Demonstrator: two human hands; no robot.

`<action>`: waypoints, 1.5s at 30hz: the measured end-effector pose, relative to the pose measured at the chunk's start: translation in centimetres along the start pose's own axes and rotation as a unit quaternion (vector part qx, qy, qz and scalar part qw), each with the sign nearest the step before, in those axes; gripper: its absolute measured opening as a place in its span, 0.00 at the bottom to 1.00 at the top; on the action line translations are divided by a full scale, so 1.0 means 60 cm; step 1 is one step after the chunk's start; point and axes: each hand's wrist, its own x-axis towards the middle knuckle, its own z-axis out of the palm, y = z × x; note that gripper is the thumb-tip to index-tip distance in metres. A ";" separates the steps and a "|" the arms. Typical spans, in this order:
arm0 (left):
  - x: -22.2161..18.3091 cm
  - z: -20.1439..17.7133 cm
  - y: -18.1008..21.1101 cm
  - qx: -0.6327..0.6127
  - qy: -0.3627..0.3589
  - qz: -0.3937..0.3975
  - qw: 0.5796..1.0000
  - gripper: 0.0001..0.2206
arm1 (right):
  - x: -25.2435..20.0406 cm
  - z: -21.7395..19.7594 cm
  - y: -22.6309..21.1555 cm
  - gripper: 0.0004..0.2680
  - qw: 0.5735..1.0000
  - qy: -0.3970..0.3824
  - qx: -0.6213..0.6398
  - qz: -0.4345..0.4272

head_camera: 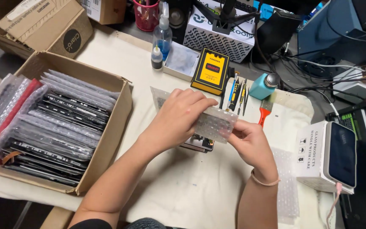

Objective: Unpacking mobile phone screens from bubble wrap sleeves and stacking them on a workbench

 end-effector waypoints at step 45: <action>-0.031 -0.041 -0.080 -0.065 0.340 -0.187 0.919 0.48 | 0.053 -0.082 0.239 0.12 0.909 -0.026 0.282 0.306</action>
